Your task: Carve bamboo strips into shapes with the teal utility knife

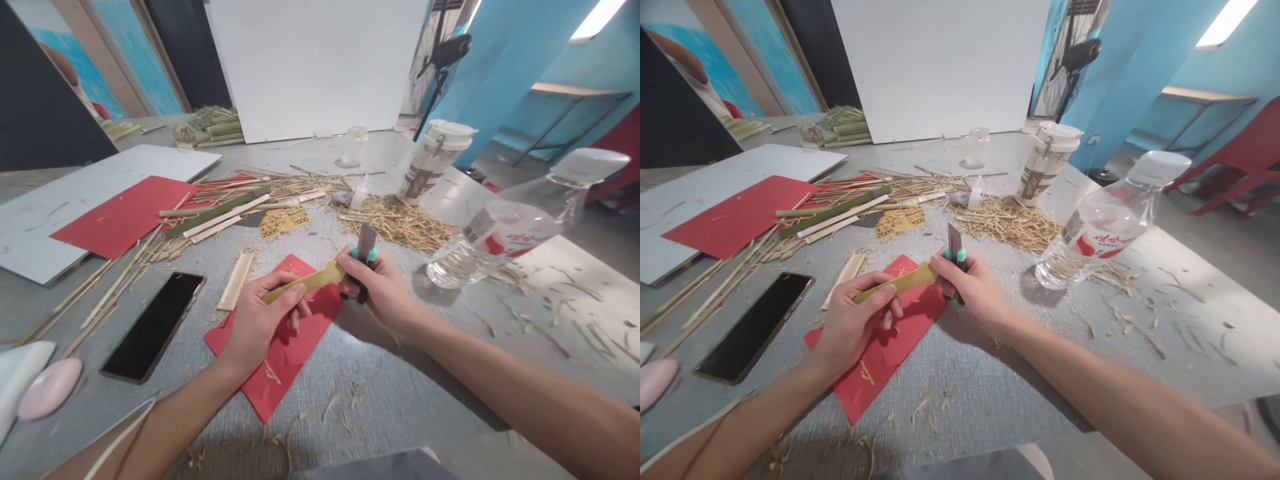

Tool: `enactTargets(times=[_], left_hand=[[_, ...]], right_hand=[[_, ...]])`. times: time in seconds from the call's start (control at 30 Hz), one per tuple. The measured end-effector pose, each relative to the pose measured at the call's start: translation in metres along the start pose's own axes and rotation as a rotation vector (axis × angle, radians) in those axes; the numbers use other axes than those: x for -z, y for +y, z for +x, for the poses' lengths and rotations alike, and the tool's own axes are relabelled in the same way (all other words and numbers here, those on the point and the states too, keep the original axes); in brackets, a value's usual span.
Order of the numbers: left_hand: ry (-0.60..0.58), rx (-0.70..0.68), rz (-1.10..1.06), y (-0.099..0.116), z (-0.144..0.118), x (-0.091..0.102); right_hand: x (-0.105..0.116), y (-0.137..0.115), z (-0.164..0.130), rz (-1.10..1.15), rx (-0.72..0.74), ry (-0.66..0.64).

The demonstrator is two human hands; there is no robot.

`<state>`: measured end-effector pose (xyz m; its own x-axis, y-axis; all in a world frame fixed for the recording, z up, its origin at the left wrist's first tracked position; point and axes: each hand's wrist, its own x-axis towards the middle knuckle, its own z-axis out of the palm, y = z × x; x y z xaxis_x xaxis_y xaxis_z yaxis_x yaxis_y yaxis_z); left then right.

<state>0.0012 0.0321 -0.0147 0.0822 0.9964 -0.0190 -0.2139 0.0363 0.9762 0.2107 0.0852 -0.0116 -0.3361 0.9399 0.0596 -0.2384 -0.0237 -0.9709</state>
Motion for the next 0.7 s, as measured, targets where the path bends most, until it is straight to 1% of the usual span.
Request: enactTargets(times=[0.13,0.3,0.43,0.5,0.57,0.63,0.7], left_hand=[[-0.023,-0.011,-0.037,0.000,-0.001,-0.001],[-0.026,-0.030,-0.094,0.001,-0.001,0.000],[-0.120,-0.047,-0.095,0.000,0.000,0.002],[-0.182,-0.060,-0.046,0.000,-0.001,0.003],[-0.232,-0.107,0.042,0.001,-0.004,0.003],[-0.273,-0.201,0.162,0.003,-0.008,0.003],[-0.316,-0.329,0.297,0.003,-0.013,0.003]], right_hand=[[0.000,0.000,0.000,-0.025,-0.007,0.014],[0.000,0.002,0.000,-0.038,0.001,0.012],[0.001,0.003,0.000,-0.038,-0.011,0.002],[0.001,0.002,0.000,-0.039,-0.015,-0.009],[0.000,0.001,-0.001,-0.019,-0.012,-0.022],[-0.001,-0.001,-0.001,0.024,-0.013,-0.041],[-0.002,-0.003,-0.001,0.058,-0.018,-0.056]])
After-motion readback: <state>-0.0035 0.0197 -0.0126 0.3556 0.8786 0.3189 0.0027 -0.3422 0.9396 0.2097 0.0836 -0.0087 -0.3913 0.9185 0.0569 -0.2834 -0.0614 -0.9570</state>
